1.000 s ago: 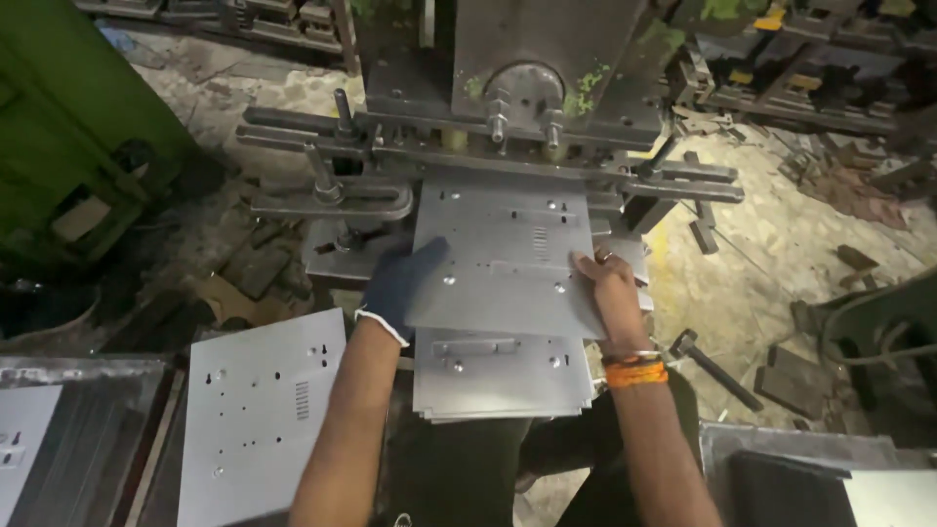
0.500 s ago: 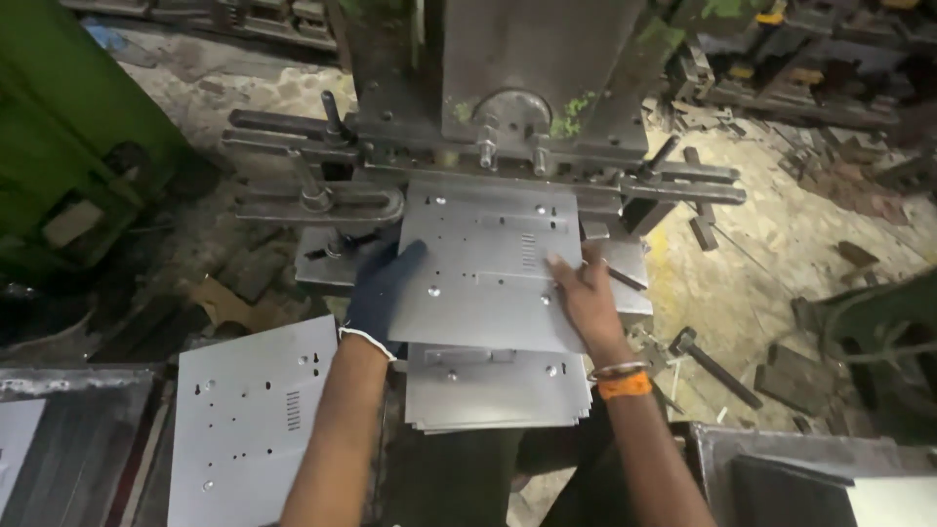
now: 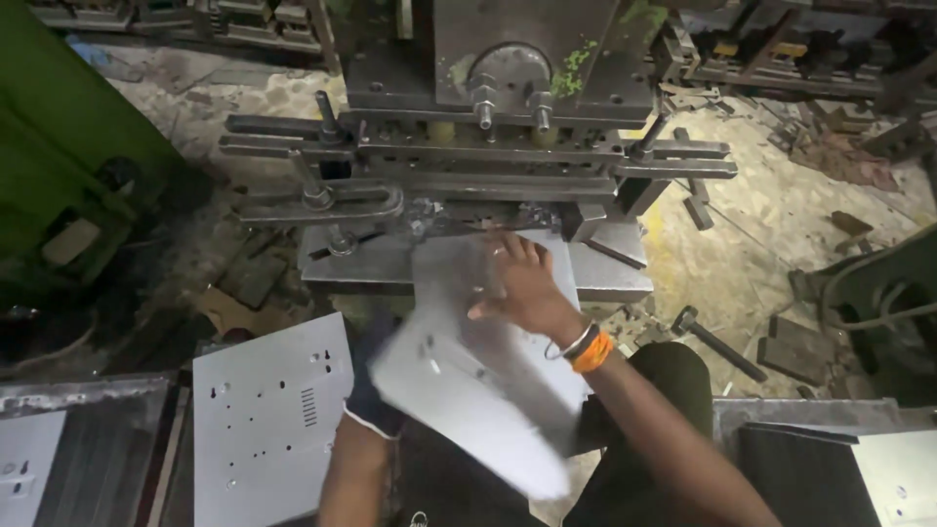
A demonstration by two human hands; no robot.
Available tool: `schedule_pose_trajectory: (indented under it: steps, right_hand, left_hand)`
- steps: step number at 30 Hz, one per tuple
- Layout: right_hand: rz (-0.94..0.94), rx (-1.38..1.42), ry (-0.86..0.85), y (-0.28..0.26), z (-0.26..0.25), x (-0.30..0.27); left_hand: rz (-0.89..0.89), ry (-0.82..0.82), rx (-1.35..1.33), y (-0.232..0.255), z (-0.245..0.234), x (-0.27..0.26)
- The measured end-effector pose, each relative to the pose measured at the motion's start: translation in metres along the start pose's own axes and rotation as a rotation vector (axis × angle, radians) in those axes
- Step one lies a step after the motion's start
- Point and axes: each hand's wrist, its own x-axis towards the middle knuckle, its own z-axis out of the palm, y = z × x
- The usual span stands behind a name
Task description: Placing pre-cut sheet metal parts into an industrial press machine for processing.
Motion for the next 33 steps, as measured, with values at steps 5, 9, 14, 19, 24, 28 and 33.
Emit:
schedule_pose_trajectory:
  steps: [5, 9, 14, 19, 24, 28, 33]
  right_hand:
    - [0.076, -0.203, 0.111, -0.005, 0.002, -0.039]
    - [0.157, -0.183, 0.362, 0.025, -0.028, -0.073]
    - [0.671, 1.093, 0.420, 0.072, -0.031, -0.059]
    - [0.541, 0.923, 0.411, 0.093, -0.033, -0.008]
    - [0.436, 0.883, 0.431, 0.119, -0.012, 0.005]
    - [0.411, 0.940, 0.462, 0.106, -0.016, 0.001]
    - [0.466, 0.913, 0.495, 0.111, -0.010, 0.004]
  left_hand:
    - [0.051, -0.063, 0.167, 0.000, 0.041, -0.019]
    - [0.050, -0.132, 0.122, 0.032, 0.068, -0.011]
    - [0.180, 0.074, 0.252, 0.066, 0.080, 0.039]
    - [0.229, 0.117, 0.317, 0.073, -0.014, 0.135]
    - [0.277, 0.244, 0.377, 0.090, 0.027, 0.105]
    - [0.276, 0.216, 0.280, 0.089, 0.049, 0.083]
    - [0.355, 0.201, 0.330, 0.088, 0.040, 0.093]
